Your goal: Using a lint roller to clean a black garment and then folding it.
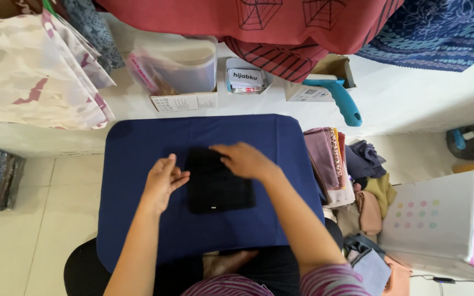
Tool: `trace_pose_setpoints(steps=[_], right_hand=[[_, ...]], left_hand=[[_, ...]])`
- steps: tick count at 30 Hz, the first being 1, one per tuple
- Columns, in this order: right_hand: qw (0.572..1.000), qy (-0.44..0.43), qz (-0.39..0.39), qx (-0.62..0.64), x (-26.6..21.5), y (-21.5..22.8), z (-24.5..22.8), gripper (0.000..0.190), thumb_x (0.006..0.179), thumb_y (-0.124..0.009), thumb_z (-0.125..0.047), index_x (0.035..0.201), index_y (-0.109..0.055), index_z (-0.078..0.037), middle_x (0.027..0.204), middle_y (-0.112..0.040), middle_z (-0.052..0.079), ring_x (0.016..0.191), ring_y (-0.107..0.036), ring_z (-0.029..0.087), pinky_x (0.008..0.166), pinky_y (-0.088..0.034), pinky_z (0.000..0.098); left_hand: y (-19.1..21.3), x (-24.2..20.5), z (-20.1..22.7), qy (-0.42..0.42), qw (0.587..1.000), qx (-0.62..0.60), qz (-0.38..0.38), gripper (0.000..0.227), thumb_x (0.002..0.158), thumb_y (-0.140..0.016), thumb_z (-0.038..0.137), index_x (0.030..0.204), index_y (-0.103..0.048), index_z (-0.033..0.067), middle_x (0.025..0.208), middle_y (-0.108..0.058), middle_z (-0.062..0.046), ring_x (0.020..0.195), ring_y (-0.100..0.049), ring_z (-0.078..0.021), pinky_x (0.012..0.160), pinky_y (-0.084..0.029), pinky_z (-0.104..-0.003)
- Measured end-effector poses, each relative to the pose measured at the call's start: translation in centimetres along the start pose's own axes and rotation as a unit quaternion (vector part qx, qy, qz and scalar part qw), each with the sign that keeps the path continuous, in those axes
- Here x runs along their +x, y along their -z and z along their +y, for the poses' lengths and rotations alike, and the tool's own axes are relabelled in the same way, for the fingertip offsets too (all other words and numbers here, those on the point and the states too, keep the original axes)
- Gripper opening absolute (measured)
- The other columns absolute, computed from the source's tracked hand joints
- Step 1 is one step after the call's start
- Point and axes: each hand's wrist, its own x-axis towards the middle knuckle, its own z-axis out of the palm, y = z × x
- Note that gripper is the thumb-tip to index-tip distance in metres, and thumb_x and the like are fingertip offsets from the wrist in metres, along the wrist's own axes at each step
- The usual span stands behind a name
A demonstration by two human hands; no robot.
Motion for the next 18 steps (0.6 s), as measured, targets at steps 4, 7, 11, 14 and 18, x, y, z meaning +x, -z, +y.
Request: trace_pose_setpoints(steps=[4, 7, 11, 14, 18], right_hand=[[0.999, -0.031, -0.028, -0.025, 2.3, 1.2, 1.4, 0.036, 0.094, -0.061, -0.013, 0.130, -0.067, -0.016, 0.112, -0.076, 0.017, 0.106, -0.071, 0.044, 0.093, -0.056, 0.0543], [0.997, -0.041, -0.041, -0.047, 2.3, 1.6, 0.8, 0.031, 0.095, -0.061, -0.016, 0.125, -0.069, -0.019, 0.107, -0.077, 0.018, 0.103, -0.071, 0.044, 0.091, -0.056, 0.0547], [0.993, -0.017, -0.040, -0.113, -0.2, 1.1, -0.7, 0.036, 0.097, -0.058, -0.016, 0.132, -0.064, -0.022, 0.104, -0.077, 0.021, 0.096, -0.072, 0.047, 0.085, -0.057, 0.0592], [0.967, 0.117, 0.068, -0.215, -3.9, -3.0, -0.7, 0.036, 0.100, -0.049, -0.009, 0.132, -0.063, -0.015, 0.115, -0.076, 0.014, 0.108, -0.072, 0.032, 0.093, -0.057, 0.0467], [0.926, 0.177, 0.158, -0.293, -6.9, -9.5, 0.3, 0.030, 0.098, -0.056, -0.010, 0.126, -0.067, -0.014, 0.123, -0.074, 0.007, 0.111, -0.071, 0.027, 0.093, -0.058, 0.0425]], left_hand=[[0.5, 0.1, 0.8, 0.161, 0.984, 0.000, -0.081, 0.057, 0.099, -0.052, 0.066, 0.098, -0.057, 0.0093, 0.103, -0.067, -0.023, 0.106, -0.071, -0.0388, 0.098, -0.055, -0.051], [0.5, 1.0, 0.0, 0.190, 0.975, -0.024, -0.114, 0.054, 0.101, -0.043, 0.068, 0.112, -0.052, 0.0159, 0.131, -0.064, -0.032, 0.124, -0.062, -0.0445, 0.108, -0.048, -0.052], [-0.4, 1.1, 0.5, 0.182, 0.975, -0.051, -0.114, 0.051, 0.107, -0.032, 0.059, 0.140, -0.033, 0.0208, 0.147, -0.050, -0.035, 0.135, -0.051, -0.0496, 0.112, -0.042, -0.056], [-0.2, 1.6, -0.2, 0.193, 0.973, -0.071, -0.104, 0.051, 0.107, -0.036, 0.057, 0.145, -0.039, 0.0225, 0.150, -0.046, -0.029, 0.139, -0.045, -0.0523, 0.110, -0.040, -0.062], [-0.8, 1.1, -0.8, 0.176, 0.981, -0.022, -0.083, 0.035, 0.106, -0.048, 0.052, 0.132, -0.051, 0.0300, 0.138, -0.054, -0.014, 0.122, -0.061, -0.0420, 0.105, -0.050, -0.053]])
